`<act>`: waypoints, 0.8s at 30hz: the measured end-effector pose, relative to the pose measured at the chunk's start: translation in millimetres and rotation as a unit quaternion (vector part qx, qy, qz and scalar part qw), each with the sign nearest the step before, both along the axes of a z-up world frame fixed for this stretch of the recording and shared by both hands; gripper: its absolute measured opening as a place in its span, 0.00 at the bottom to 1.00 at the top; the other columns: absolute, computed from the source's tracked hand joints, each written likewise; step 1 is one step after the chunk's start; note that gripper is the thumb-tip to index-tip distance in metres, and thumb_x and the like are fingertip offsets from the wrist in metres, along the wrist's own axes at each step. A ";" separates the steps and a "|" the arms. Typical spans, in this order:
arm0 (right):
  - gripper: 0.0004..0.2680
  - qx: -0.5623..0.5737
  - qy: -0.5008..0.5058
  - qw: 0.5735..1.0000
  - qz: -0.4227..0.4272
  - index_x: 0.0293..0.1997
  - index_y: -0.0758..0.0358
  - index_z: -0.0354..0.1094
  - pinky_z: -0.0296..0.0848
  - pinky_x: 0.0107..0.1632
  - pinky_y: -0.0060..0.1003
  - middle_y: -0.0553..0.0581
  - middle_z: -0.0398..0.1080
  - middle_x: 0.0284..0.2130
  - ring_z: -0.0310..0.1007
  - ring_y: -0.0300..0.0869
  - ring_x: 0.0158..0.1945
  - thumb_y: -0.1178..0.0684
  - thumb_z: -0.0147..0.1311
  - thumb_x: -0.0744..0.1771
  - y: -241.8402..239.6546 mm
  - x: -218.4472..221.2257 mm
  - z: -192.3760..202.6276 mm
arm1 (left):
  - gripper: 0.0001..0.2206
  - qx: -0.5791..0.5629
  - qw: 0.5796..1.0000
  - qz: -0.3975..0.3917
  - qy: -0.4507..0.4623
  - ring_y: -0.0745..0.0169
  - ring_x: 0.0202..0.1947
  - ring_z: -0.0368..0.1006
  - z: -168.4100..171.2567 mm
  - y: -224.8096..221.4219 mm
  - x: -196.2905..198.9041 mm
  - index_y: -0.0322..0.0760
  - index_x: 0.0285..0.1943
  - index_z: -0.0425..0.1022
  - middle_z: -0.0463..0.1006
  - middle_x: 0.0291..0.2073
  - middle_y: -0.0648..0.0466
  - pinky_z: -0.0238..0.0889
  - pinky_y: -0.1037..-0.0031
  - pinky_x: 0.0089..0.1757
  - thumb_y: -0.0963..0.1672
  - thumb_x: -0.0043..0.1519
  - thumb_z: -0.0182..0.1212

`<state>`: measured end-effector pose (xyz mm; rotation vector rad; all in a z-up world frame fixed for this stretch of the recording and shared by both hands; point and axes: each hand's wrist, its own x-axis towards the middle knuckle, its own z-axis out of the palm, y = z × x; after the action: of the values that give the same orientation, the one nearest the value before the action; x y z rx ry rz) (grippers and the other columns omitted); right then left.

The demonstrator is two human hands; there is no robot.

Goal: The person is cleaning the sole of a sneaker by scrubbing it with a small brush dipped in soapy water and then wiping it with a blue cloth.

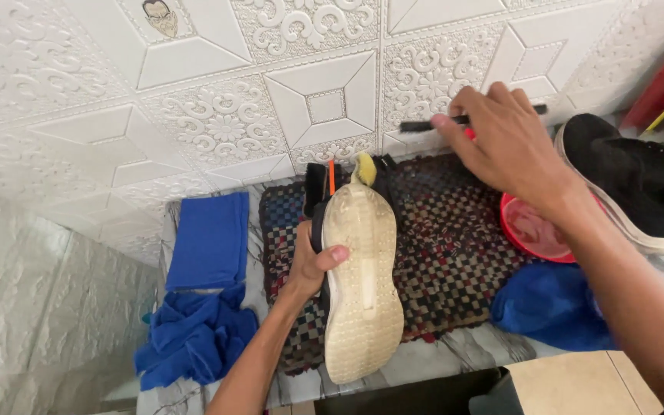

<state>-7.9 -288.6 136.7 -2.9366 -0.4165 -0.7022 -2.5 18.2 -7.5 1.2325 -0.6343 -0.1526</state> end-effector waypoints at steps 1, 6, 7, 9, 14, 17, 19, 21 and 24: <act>0.17 -0.003 0.002 1.000 -0.001 0.52 0.68 0.67 0.65 0.53 0.56 0.66 0.73 0.36 0.68 0.60 0.46 0.40 0.41 0.78 -12.8 -1.6 0.4 | 0.20 -0.003 1.000 -0.001 0.002 0.78 0.23 0.58 -3.2 1.8 0.4 0.51 0.23 0.58 0.63 0.22 0.70 0.47 0.79 0.26 0.52 0.56 0.70; 0.14 -0.063 0.185 0.967 -0.166 0.69 0.62 0.63 0.78 0.42 0.66 0.65 0.69 0.55 0.77 0.64 0.54 0.53 0.43 0.74 -83.2 -8.2 -9.0 | 0.13 0.007 1.000 0.017 0.006 0.71 0.33 0.71 -10.0 0.7 3.5 0.43 0.36 0.75 0.76 0.33 0.64 0.65 0.77 0.33 0.52 0.57 0.70; 0.14 -0.064 0.185 0.966 -0.168 0.69 0.62 0.63 0.78 0.42 0.66 0.65 0.69 0.55 0.77 0.64 0.54 0.53 0.43 0.74 -92.1 -7.2 -15.0 | 0.13 0.005 1.000 0.015 0.006 0.71 0.33 0.71 -7.8 -0.7 2.7 0.43 0.36 0.75 0.76 0.33 0.64 0.65 0.77 0.33 0.52 0.57 0.70; 0.13 -0.106 0.205 0.949 -0.213 0.67 0.42 0.72 0.79 0.38 0.62 0.58 0.70 0.49 0.82 0.60 0.46 0.47 0.44 0.75 -110.0 -6.3 -27.9 | 0.17 0.033 0.999 0.032 0.016 0.66 0.38 0.74 -2.9 -3.3 1.4 0.39 0.43 0.78 0.79 0.38 0.60 0.68 0.73 0.38 0.53 0.56 0.70; 0.15 -0.120 0.198 0.955 -0.185 0.67 0.37 0.72 0.80 0.44 0.60 0.55 0.69 0.52 0.80 0.55 0.52 0.47 0.49 0.71 -155.2 1.3 -89.2 | 0.17 0.059 0.996 0.051 0.035 0.67 0.34 0.72 -8.3 -2.4 4.3 0.40 0.38 0.75 0.77 0.33 0.60 0.64 0.72 0.34 0.53 0.53 0.70; 0.15 -0.089 0.125 0.975 -0.162 0.66 0.44 0.73 0.79 0.39 0.59 0.56 0.69 0.51 0.78 0.54 0.50 0.50 0.51 0.70 -155.3 -23.3 -72.7 | 0.18 0.064 0.995 0.062 0.055 0.67 0.34 0.73 -10.1 -3.1 5.6 0.39 0.39 0.77 0.77 0.33 0.60 0.65 0.71 0.33 0.53 0.51 0.70; 0.14 -0.049 0.088 0.982 -0.159 0.65 0.50 0.75 0.79 0.36 0.58 0.55 0.69 0.51 0.77 0.53 0.49 0.51 0.51 0.71 -152.8 -47.1 -55.1 | 0.20 0.075 0.993 0.070 0.057 0.67 0.35 0.75 -9.0 -3.9 7.3 0.37 0.41 0.79 0.79 0.35 0.59 0.66 0.70 0.34 0.54 0.51 0.69; 0.12 0.035 0.025 0.988 -0.151 0.63 0.53 0.81 0.71 0.38 0.51 0.59 0.71 0.48 0.75 0.53 0.39 0.50 0.55 0.73 -152.5 -74.7 -40.6 | 0.19 0.084 0.994 0.071 0.025 0.63 0.40 0.78 -7.4 -4.3 8.2 0.36 0.45 0.81 0.82 0.39 0.57 0.71 0.66 0.39 0.53 0.54 0.67; 0.12 0.016 0.129 0.983 -0.129 0.57 0.47 0.80 0.81 0.42 0.45 0.52 0.74 0.51 0.79 0.44 0.42 0.48 0.58 0.69 -146.1 -100.0 -44.2 | 0.19 0.095 0.991 0.096 0.028 0.68 0.36 0.74 -11.2 -6.6 9.2 0.35 0.42 0.80 0.80 0.36 0.59 0.67 0.72 0.35 0.51 0.50 0.66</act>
<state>-107.9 -434.8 92.5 -3.0250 -0.0022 -0.3354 6.7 11.5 -18.6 1.4602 -0.4575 -0.0869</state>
